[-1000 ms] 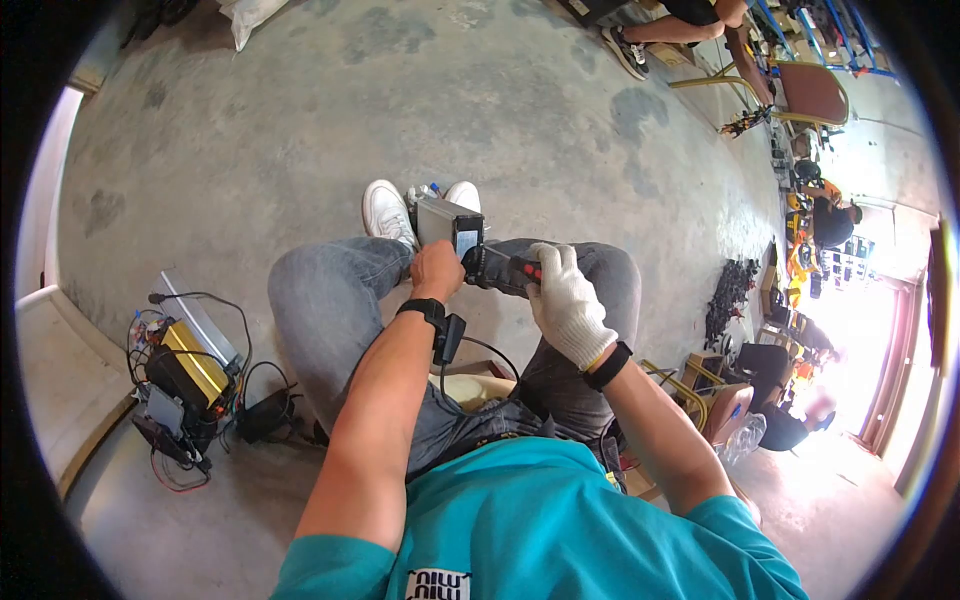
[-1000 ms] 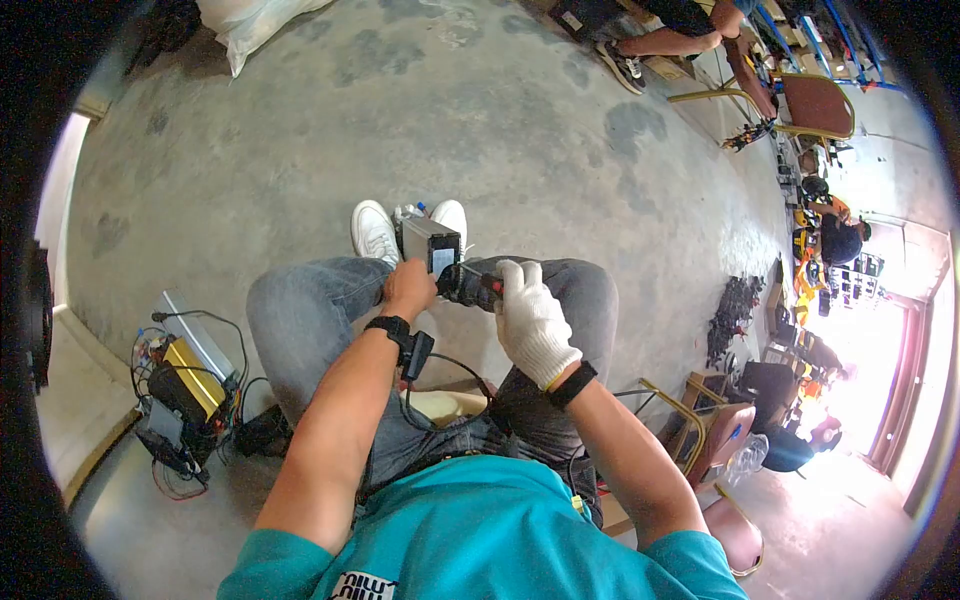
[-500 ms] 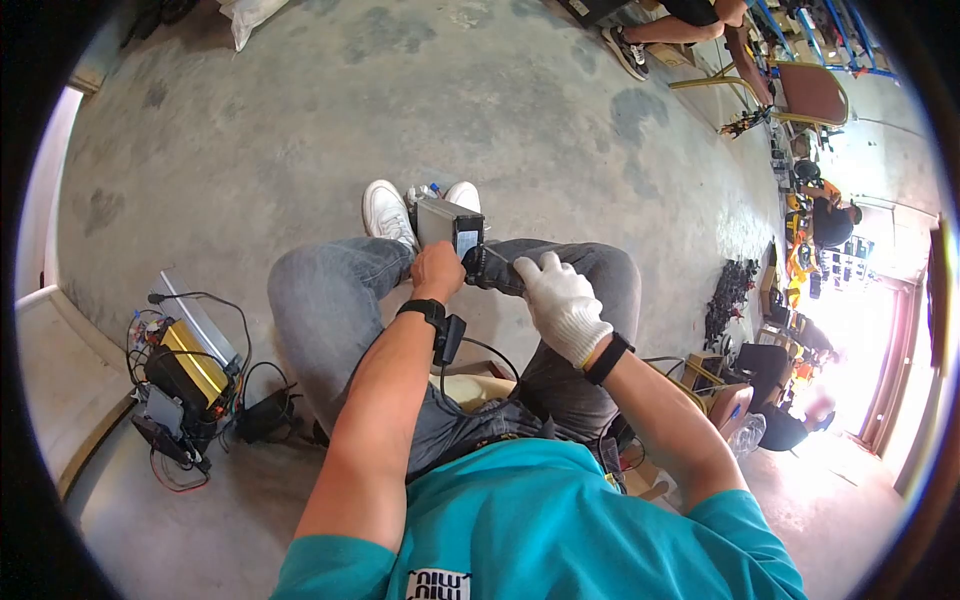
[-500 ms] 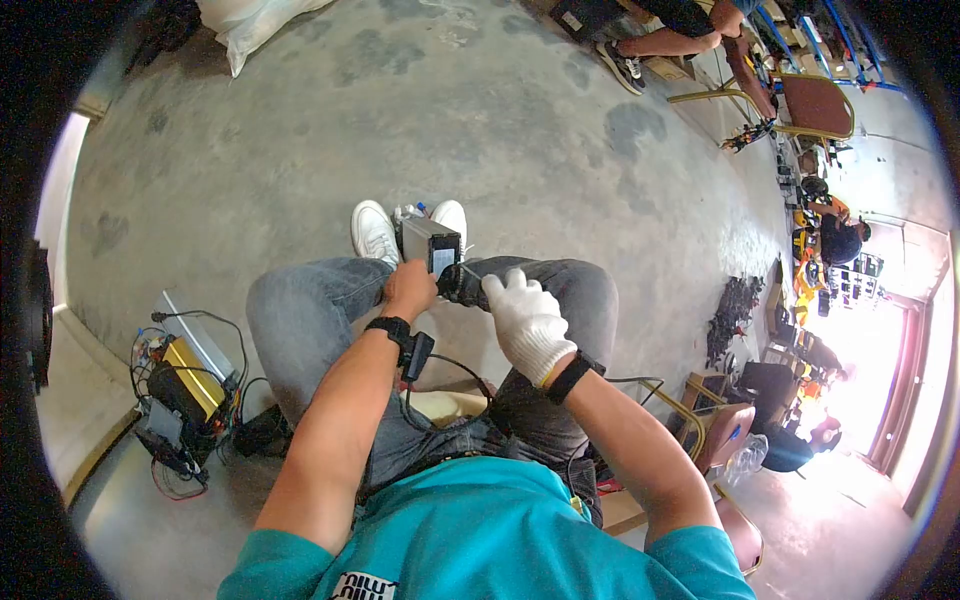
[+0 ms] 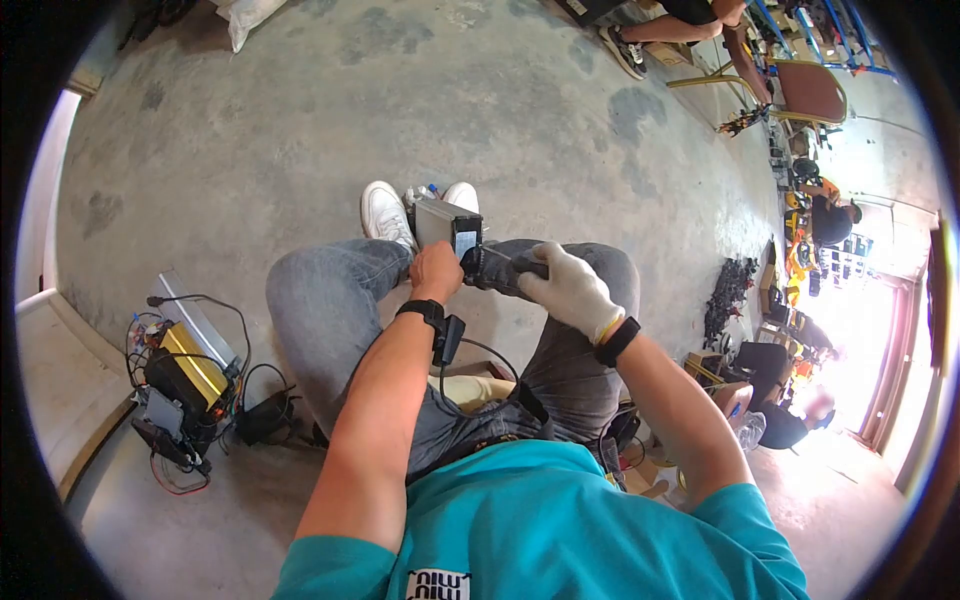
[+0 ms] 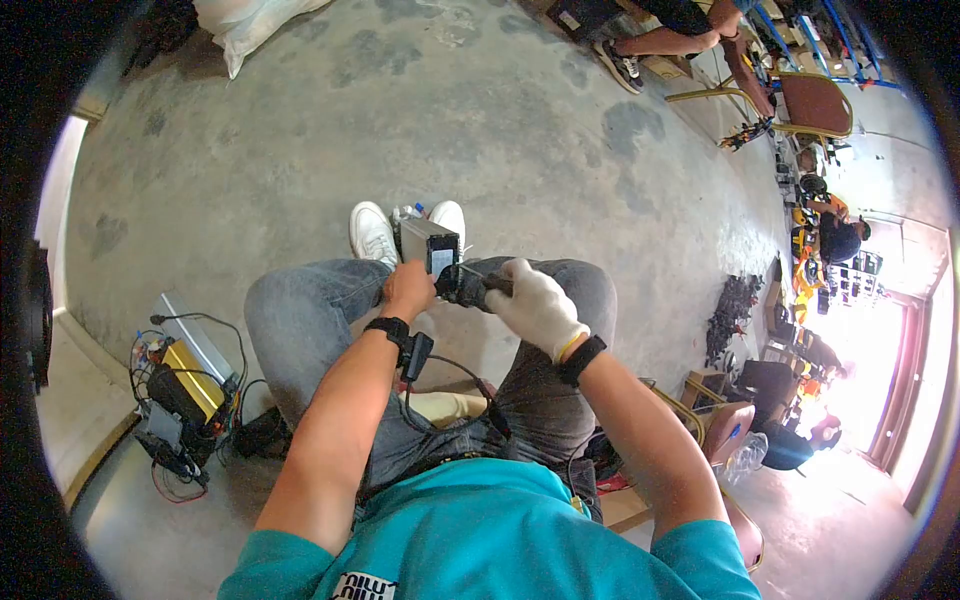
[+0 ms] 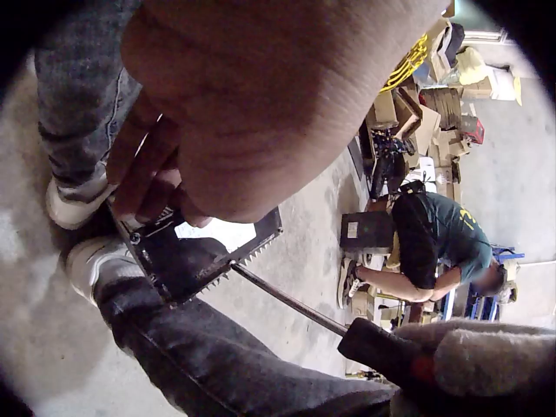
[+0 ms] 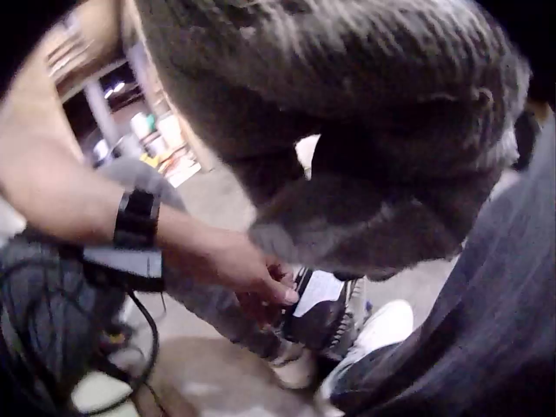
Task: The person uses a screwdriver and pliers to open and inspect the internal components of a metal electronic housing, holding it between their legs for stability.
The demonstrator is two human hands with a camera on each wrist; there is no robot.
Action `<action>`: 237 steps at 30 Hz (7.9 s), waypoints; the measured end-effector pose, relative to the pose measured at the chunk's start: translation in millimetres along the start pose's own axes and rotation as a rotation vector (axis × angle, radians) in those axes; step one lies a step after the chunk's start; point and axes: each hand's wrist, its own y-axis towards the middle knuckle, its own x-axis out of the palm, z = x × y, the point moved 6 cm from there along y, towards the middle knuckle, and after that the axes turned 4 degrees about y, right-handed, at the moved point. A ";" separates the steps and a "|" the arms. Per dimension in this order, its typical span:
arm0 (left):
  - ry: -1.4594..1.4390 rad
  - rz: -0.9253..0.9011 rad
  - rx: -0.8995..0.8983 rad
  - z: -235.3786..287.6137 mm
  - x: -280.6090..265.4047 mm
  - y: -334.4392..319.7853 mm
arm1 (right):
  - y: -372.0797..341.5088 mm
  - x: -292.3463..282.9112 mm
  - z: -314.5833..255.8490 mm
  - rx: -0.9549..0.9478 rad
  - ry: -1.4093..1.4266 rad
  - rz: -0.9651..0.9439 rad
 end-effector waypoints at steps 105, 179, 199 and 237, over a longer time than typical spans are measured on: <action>0.320 0.111 -0.168 -52.7 -32.7 12.5 | 37.3 14.6 232.4 0.184 0.750 0.238; -1.547 -0.313 0.225 8.7 -90.6 -150.1 | -145.7 -28.6 21.7 -0.144 0.780 0.039; -1.586 -0.298 -0.054 -2.6 -70.6 -116.3 | -136.0 -39.5 15.8 -0.168 0.802 0.227; -0.082 0.052 -0.071 3.3 8.1 -0.9 | -9.8 -34.8 -55.0 -0.524 0.145 0.284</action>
